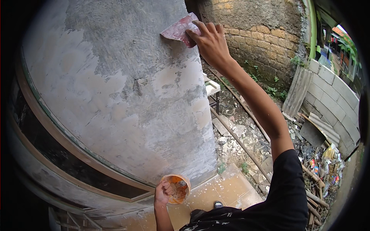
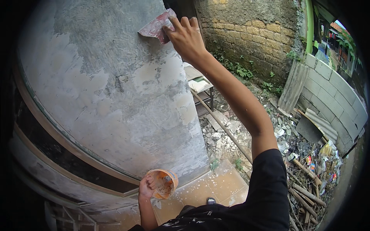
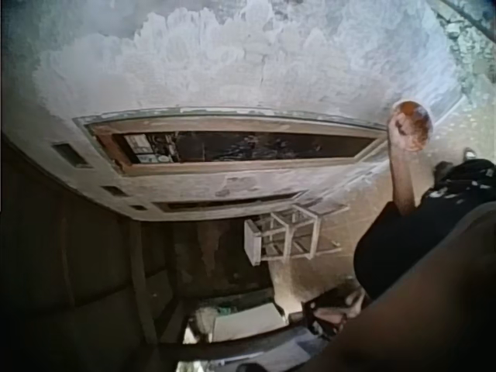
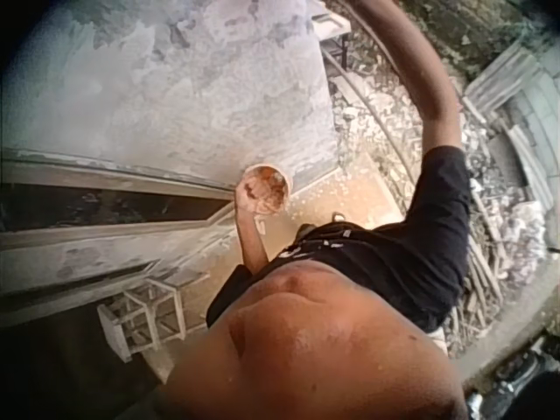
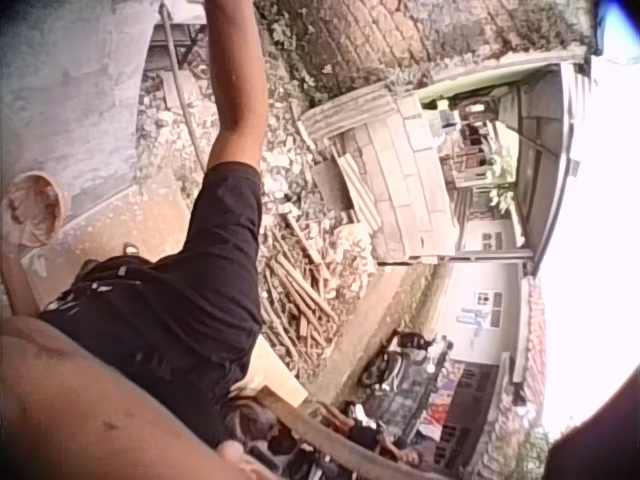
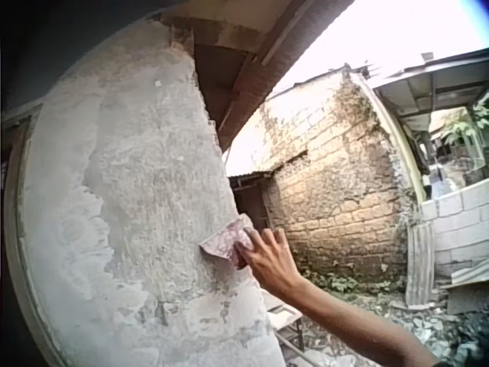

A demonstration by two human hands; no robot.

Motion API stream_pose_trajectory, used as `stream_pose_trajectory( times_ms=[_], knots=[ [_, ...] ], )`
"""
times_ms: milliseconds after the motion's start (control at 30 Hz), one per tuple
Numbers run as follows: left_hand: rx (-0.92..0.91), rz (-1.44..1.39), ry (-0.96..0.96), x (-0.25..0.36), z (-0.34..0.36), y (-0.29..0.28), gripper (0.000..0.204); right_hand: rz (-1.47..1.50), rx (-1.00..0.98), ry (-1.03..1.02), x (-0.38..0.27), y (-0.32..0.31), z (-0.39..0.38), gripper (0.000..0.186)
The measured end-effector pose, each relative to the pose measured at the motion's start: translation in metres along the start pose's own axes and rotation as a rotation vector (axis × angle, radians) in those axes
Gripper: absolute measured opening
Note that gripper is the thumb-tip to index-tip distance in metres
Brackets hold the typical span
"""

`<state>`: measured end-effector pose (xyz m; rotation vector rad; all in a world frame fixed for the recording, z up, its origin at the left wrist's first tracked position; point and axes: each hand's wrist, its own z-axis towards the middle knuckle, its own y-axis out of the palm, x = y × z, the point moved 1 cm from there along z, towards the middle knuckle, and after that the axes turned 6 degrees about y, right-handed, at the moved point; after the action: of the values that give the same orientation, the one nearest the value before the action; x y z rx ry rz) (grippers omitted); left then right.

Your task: The person applies wall filler to an exterior wall surface using a plastic scraper tool.

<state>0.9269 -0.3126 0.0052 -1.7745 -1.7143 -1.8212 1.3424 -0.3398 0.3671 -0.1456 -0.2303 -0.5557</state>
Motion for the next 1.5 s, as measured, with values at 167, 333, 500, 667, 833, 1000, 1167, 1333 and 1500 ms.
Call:
stream_pose_trajectory(
  times_ms=[167, 333, 500, 667, 833, 1000, 1167, 1333, 1500],
  knots=[
    [0.005, 0.006, -0.002, 0.004, -0.001, -0.006, 0.011, 0.057, -0.202, -0.085, -0.007, -0.017, -0.037, 0.018],
    [0.02, 0.023, -0.002, 0.014, 0.001, -0.012, 0.012, 0.062, -0.391, -0.145, -0.003, -0.033, -0.025, 0.011],
    [0.013, 0.001, 0.049, 0.019, 0.004, -0.012, 0.014, -0.008, -0.28, -0.149, 0.018, -0.023, 0.051, 0.028],
    [-0.026, -0.039, 0.07, 0.021, 0.002, -0.022, 0.017, 0.175, 0.01, -0.091, 0.03, -0.042, 0.089, 0.019],
    [0.027, -0.013, 0.059, 0.019, 0.002, -0.022, 0.018, 0.094, 0.012, -0.086, 0.011, -0.018, 0.037, 0.016],
    [0.019, -0.008, 0.015, 0.016, 0.003, -0.028, 0.017, 0.054, -0.237, -0.133, -0.018, -0.013, -0.057, 0.022],
    [0.007, 0.005, -0.009, 0.019, 0.012, -0.026, 0.017, 0.148, -0.234, -0.073, -0.005, -0.035, -0.081, 0.026],
    [-0.009, 0.001, 0.013, 0.021, 0.017, -0.018, 0.017, 0.115, 0.022, -0.014, -0.006, -0.023, -0.054, 0.034],
    [-0.012, -0.002, 0.015, 0.021, 0.019, -0.015, 0.015, 0.079, -0.027, -0.006, -0.029, 0.007, -0.065, 0.042]
  ],
)
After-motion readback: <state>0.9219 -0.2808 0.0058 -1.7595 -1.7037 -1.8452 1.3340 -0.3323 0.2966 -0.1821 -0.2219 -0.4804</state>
